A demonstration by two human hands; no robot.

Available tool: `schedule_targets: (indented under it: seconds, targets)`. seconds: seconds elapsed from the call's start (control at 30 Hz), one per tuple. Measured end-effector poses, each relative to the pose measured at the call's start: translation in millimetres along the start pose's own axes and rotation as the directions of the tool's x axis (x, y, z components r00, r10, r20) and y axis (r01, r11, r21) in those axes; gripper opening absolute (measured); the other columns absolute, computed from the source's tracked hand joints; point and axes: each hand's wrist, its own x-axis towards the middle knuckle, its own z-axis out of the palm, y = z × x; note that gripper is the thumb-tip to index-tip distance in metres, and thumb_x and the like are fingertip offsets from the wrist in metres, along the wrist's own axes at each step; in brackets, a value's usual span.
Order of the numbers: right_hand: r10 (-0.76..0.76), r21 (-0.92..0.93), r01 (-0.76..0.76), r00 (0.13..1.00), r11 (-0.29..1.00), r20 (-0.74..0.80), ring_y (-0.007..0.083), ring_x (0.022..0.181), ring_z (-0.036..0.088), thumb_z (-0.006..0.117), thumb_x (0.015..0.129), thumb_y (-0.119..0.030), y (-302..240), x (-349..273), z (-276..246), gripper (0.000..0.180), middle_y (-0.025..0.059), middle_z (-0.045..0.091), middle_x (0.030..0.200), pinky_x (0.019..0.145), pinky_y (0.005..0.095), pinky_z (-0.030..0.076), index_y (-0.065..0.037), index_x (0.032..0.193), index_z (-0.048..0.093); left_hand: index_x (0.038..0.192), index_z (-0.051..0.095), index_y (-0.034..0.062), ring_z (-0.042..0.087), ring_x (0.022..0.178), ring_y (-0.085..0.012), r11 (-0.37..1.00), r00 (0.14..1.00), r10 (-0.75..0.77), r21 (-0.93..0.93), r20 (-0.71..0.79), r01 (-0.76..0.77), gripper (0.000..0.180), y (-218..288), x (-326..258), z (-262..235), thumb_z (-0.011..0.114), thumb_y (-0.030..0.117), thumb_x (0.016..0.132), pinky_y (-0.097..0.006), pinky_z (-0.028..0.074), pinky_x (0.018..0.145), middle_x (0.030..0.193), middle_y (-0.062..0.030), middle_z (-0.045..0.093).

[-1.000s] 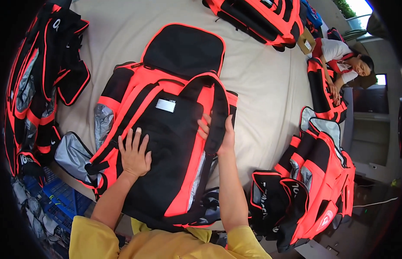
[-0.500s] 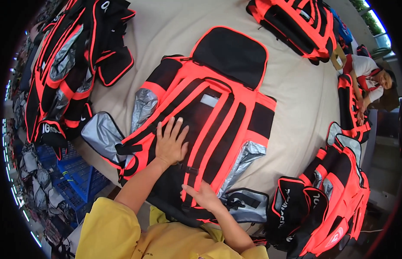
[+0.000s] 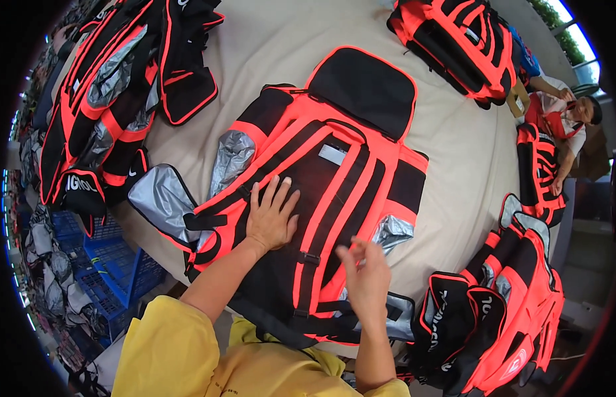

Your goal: Inspecting and preparing red and black backpacks on a factory table.

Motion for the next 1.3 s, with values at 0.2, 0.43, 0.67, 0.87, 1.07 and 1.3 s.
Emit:
schedule_targets:
  seconds: [0.2, 0.43, 0.67, 0.87, 1.07, 1.3]
  targets:
    - [-0.403, -0.316, 0.309, 0.865, 0.897, -0.300, 0.0344, 0.094, 0.070, 0.074, 0.098, -0.021, 3.5, 86.3, 35.9, 0.021, 0.0136, 0.068, 0.099, 0.073, 0.0468, 0.058, -0.004, 0.110, 0.075, 0.145, 0.064, 0.0144, 0.026, 0.161, -0.0366, 1.000, 1.000, -0.002, -0.004, 0.002, 0.002, 0.057, -3.6, -6.0, 3.1, 0.067, 0.037, 0.092, -0.068, 0.014, 0.127, 0.167, -0.0135, 0.041]
    - [-0.395, -0.347, 0.296, 0.880, 0.890, -0.264, 0.0338, 0.092, 0.070, 0.070, 0.097, -0.013, 32.5, 92.6, 66.3, 0.013, 0.0134, 0.069, 0.099, 0.073, 0.0485, 0.058, -0.002, 0.102, 0.077, 0.145, 0.064, 0.0136, 0.025, 0.161, -0.0366, 0.999, 1.000, 0.004, -0.036, 0.012, -0.004, 0.058, 0.3, 1.8, -4.8, 0.067, 0.036, 0.092, -0.068, 0.013, 0.128, 0.167, -0.0139, 0.041]
    - [-0.462, -0.347, 0.375, 0.860, 0.860, -0.218, 0.0328, 0.093, 0.069, 0.070, 0.096, -0.009, 40.2, 85.3, 66.1, 0.011, 0.0119, 0.070, 0.101, 0.076, 0.0459, 0.058, -0.002, 0.101, 0.076, 0.145, 0.063, 0.0132, 0.025, 0.161, -0.0365, 1.000, 1.000, -0.001, -0.022, 0.007, 0.001, 0.058, -1.3, -1.0, -3.3, 0.067, 0.036, 0.092, -0.068, 0.013, 0.128, 0.167, -0.0138, 0.041]
    - [-0.586, -0.531, 0.429, 0.793, 0.731, -0.166, 0.0336, 0.097, 0.065, 0.063, 0.095, -0.008, 53.4, 90.1, 77.0, 0.013, 0.0153, 0.066, 0.106, 0.077, 0.0457, 0.057, 0.001, 0.104, 0.067, 0.145, 0.064, 0.0138, 0.025, 0.161, -0.0365, 1.000, 1.000, 0.019, -0.019, -0.015, -0.019, 0.058, 1.6, 0.0, -1.7, 0.067, 0.037, 0.093, -0.068, 0.013, 0.128, 0.166, -0.0133, 0.043]
    - [-0.421, -0.468, 0.269, 0.869, 0.842, -0.260, 0.0410, 0.101, 0.063, 0.063, 0.097, -0.009, 60.8, 69.2, 62.7, 0.011, 0.0204, 0.066, 0.105, 0.086, 0.0501, 0.053, 0.001, 0.102, 0.065, 0.145, 0.063, 0.0133, 0.026, 0.160, -0.0359, 0.999, 1.000, 0.021, -0.035, -0.021, -0.022, 0.057, 0.1, -2.0, 3.7, 0.066, 0.038, 0.094, -0.068, 0.013, 0.128, 0.167, -0.0137, 0.041]
    - [0.258, -0.013, -0.317, 0.795, 0.948, -0.549, 0.0325, 0.086, 0.066, 0.060, 0.107, -0.014, 113.5, -125.3, 24.6, 0.017, 0.0185, 0.068, 0.096, 0.082, 0.0421, 0.053, 0.002, 0.107, 0.064, 0.147, 0.063, 0.0119, 0.024, 0.162, -0.0354, 0.996, 1.000, 0.018, -0.092, -0.016, -0.019, 0.057, -7.0, -2.7, -0.9, 0.065, 0.039, 0.096, -0.066, 0.012, 0.129, 0.167, -0.0143, 0.041]
